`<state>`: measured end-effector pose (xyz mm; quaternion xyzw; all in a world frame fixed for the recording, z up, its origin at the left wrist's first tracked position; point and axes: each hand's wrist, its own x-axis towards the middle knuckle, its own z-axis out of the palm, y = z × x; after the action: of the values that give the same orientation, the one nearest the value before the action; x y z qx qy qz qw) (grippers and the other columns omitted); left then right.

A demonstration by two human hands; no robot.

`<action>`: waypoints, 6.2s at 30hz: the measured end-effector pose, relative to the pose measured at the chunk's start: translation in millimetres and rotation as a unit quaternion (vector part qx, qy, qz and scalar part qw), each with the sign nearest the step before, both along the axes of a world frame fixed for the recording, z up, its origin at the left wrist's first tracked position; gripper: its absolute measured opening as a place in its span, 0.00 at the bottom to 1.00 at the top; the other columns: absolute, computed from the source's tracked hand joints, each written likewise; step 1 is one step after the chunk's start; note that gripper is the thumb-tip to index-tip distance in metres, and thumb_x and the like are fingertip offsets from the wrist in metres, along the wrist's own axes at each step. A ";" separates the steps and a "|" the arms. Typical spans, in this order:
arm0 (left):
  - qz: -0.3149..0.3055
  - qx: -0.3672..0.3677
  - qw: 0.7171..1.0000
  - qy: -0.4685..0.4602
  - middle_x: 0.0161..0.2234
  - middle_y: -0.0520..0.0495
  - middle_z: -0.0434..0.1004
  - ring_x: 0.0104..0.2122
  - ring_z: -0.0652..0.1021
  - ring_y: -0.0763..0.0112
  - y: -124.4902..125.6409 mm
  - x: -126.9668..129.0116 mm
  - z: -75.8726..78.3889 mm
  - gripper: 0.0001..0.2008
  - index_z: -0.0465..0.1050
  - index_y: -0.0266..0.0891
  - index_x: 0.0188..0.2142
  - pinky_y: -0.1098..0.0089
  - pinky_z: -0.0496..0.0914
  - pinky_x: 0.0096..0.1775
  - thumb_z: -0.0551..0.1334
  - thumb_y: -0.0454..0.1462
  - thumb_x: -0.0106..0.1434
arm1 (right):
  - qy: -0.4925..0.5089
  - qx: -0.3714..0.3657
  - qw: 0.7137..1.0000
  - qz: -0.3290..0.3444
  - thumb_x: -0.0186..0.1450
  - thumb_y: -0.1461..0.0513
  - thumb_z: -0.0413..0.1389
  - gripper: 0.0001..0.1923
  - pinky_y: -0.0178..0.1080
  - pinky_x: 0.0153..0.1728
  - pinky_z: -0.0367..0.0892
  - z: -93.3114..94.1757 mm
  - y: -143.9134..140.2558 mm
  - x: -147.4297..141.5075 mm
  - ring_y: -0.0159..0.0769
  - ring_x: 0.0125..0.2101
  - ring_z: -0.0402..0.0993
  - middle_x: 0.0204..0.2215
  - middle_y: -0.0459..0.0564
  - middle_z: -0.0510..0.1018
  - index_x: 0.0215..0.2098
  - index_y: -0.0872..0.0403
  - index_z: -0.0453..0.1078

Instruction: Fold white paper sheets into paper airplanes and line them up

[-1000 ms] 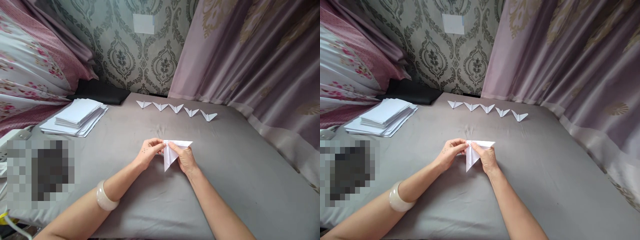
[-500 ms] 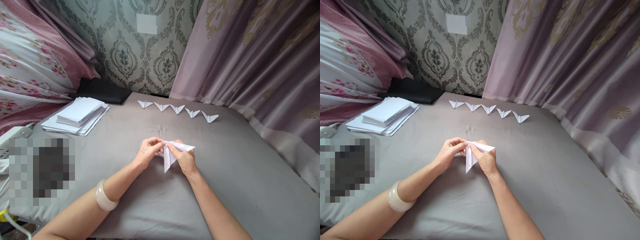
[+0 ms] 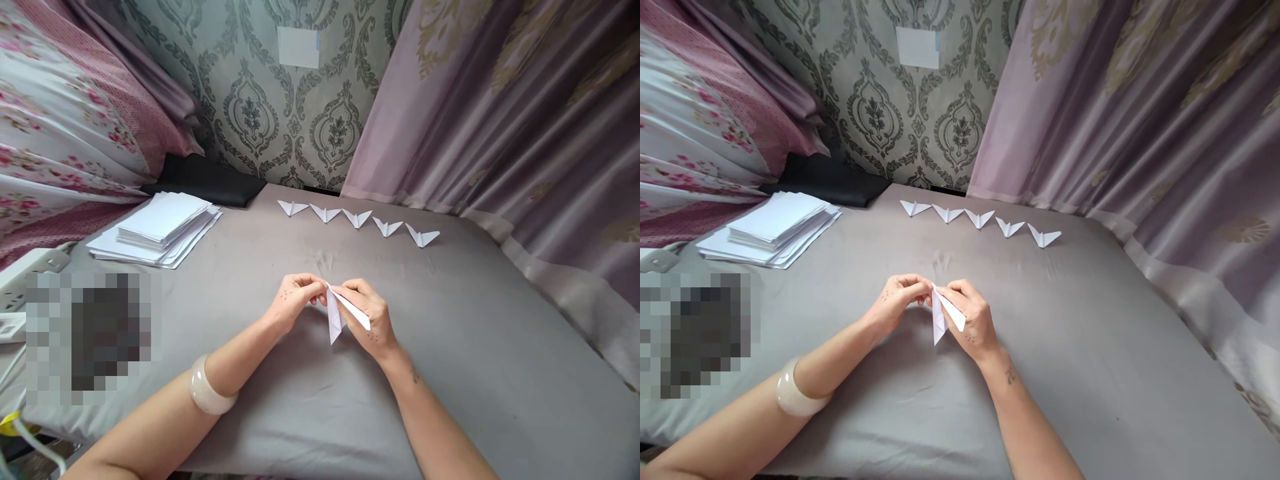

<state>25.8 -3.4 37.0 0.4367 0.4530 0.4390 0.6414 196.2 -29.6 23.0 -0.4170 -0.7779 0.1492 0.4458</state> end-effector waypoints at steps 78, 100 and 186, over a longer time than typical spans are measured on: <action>-0.120 -0.113 0.986 0.005 0.24 0.46 0.75 0.22 0.69 0.76 13.8 -10.3 -15.3 0.14 0.75 0.34 0.22 0.73 0.58 0.24 0.73 0.42 0.45 | 0.235 -0.521 0.820 -0.006 0.50 0.48 0.66 0.20 0.34 0.26 0.57 7.5 11.3 24.0 0.28 0.22 0.62 0.20 0.45 0.74 0.26 0.58 0.77; 0.002 -0.076 0.990 -0.120 0.28 0.47 0.77 0.28 0.74 0.77 0.9 12.5 -18.6 0.16 0.78 0.33 0.29 0.75 0.66 0.30 0.74 0.43 0.46 | 0.488 -0.447 0.747 -0.065 0.45 0.53 0.70 0.18 0.33 0.25 0.60 -1.1 8.6 -13.6 0.28 0.25 0.65 0.24 0.45 0.74 0.26 0.56 0.75; -0.064 -0.015 0.963 0.263 0.18 0.55 0.64 0.16 0.58 0.81 22.6 -7.3 -27.0 0.19 0.74 0.35 0.25 0.76 0.50 0.19 0.63 0.51 0.53 | 0.122 -0.344 0.924 -0.115 0.58 0.55 0.57 0.13 0.37 0.34 0.68 -24.5 28.0 17.3 0.37 0.32 0.76 0.32 0.51 0.82 0.33 0.55 0.78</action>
<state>18.5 19.1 10.0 0.5551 0.5832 0.2597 0.5332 213.5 -1.6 -1.5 -0.6097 -0.5650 0.4049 0.3809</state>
